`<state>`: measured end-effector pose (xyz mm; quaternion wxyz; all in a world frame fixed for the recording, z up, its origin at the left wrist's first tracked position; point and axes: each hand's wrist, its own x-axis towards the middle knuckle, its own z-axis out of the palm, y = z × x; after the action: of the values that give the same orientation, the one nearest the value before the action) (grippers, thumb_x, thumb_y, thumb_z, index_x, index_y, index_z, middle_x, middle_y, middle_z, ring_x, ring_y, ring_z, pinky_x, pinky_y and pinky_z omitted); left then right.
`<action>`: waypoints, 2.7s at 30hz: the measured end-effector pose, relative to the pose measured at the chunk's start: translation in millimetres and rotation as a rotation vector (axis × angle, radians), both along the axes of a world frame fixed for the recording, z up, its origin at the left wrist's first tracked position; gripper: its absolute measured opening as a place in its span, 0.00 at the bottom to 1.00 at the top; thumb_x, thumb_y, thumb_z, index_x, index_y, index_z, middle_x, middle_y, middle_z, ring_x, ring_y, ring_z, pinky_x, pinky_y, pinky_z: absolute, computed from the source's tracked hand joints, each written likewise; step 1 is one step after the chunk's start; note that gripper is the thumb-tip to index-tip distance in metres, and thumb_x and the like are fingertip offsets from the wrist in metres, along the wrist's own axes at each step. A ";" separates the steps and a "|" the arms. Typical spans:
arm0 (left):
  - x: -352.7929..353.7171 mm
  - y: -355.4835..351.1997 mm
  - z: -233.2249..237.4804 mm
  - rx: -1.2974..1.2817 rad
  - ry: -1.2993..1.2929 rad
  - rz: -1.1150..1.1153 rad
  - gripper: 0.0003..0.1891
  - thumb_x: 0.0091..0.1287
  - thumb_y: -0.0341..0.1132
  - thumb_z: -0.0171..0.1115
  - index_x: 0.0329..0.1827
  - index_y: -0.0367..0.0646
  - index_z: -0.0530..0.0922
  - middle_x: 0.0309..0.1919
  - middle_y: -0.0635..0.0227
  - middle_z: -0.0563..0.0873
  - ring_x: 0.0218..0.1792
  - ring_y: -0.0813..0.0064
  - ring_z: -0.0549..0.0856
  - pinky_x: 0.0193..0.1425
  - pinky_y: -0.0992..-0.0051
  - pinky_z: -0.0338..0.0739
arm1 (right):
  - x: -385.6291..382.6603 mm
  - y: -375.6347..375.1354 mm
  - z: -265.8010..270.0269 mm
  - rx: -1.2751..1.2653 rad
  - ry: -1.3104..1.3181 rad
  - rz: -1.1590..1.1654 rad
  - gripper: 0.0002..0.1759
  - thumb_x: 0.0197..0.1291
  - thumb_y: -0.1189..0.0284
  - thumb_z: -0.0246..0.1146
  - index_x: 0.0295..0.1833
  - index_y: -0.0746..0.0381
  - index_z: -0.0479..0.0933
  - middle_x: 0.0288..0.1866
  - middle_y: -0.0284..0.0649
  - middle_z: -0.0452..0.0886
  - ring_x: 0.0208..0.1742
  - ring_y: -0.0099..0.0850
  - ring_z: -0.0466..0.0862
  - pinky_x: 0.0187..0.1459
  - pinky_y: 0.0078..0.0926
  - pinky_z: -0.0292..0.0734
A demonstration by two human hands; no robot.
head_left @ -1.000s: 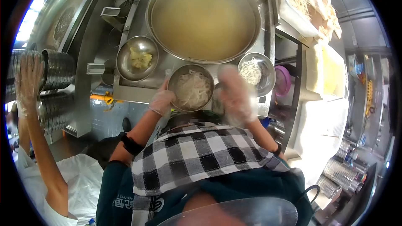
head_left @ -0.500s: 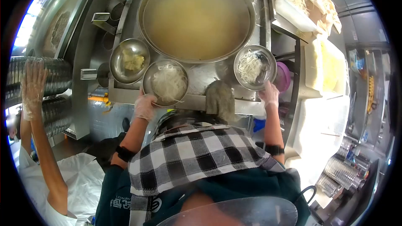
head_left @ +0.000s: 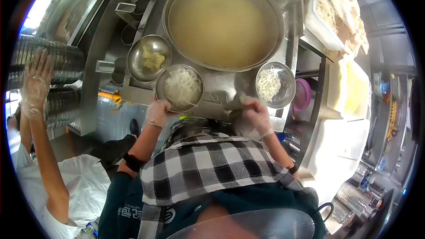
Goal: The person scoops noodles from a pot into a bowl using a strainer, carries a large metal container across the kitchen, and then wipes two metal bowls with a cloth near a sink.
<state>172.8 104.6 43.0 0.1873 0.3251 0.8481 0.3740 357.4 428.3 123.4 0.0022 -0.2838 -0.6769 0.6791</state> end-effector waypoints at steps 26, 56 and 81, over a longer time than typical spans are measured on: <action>10.7 42.0 45.8 0.473 -0.994 0.713 0.34 0.43 0.20 0.49 0.59 0.46 0.56 0.44 0.53 0.74 0.36 0.55 0.80 0.29 0.61 0.82 | -237.9 -5.1 11.7 1.024 -0.358 1.141 0.34 0.38 0.44 0.63 0.46 0.59 0.76 0.43 0.47 0.78 0.46 0.41 0.77 0.46 0.35 0.71; -168.4 131.5 218.4 0.305 -0.104 0.186 0.19 0.60 0.48 0.53 0.38 0.38 0.77 0.23 0.61 0.78 0.27 0.73 0.77 0.34 0.73 0.71 | -236.9 14.3 23.4 0.941 -0.351 1.067 0.16 0.39 0.59 0.59 0.31 0.59 0.80 0.29 0.46 0.78 0.32 0.42 0.78 0.33 0.38 0.73; -396.9 398.6 257.4 0.163 -0.113 -0.071 0.15 0.60 0.39 0.49 0.43 0.41 0.77 0.44 0.59 0.80 0.48 0.63 0.77 0.49 0.66 0.71 | -228.6 26.7 55.5 0.822 -0.257 0.885 0.10 0.37 0.64 0.60 0.25 0.57 0.79 0.27 0.44 0.78 0.33 0.42 0.78 0.34 0.38 0.73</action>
<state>-224.1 503.2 300.4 0.2208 0.3475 0.7911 0.4525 128.8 454.9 178.9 -0.2524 -0.0315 -0.9316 0.2595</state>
